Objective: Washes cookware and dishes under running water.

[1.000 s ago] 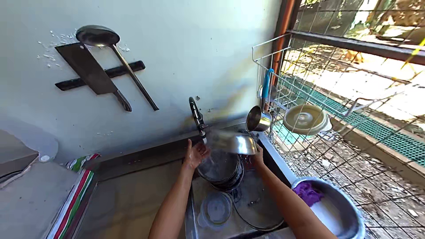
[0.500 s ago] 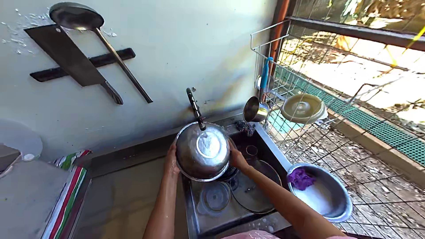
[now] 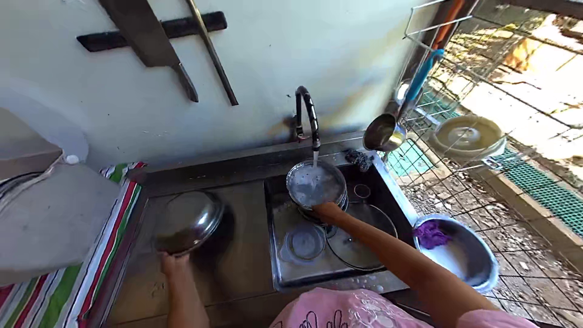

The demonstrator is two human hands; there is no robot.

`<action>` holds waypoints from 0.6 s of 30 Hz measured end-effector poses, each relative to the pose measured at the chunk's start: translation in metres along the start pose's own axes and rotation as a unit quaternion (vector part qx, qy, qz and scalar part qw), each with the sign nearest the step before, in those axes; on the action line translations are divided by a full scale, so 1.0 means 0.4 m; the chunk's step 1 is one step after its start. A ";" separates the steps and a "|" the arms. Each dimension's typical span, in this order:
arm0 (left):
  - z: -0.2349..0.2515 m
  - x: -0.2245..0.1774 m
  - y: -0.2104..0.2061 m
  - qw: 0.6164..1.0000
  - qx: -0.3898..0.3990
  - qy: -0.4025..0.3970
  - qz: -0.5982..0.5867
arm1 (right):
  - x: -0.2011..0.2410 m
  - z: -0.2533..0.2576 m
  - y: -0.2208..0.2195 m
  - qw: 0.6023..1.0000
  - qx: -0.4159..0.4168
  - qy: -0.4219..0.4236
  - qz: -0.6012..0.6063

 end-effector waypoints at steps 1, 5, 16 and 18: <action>0.030 0.002 0.045 1.000 -0.016 -0.012 -0.022 | -0.001 -0.004 0.000 1.000 0.003 -0.002 -0.007; 0.091 0.018 0.143 0.997 -0.064 -0.018 0.036 | -0.008 -0.011 -0.014 1.000 -0.004 0.003 -0.024; -0.474 0.400 -0.255 0.817 0.353 0.148 0.431 | -0.010 -0.024 -0.037 0.998 -0.047 -0.012 -0.035; -0.551 0.556 -0.289 0.797 0.378 0.261 0.391 | 0.012 -0.040 -0.022 0.996 -0.073 -0.008 -0.046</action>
Point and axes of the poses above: each hand's wrist, its own z-axis towards the middle knuckle, its own y-axis out of the back of the hand, x = y × z, the point moved 8 cm from there along z, towards the middle knuckle, and after that the axes turned 1 degree about -z, right-handed, at the moved point
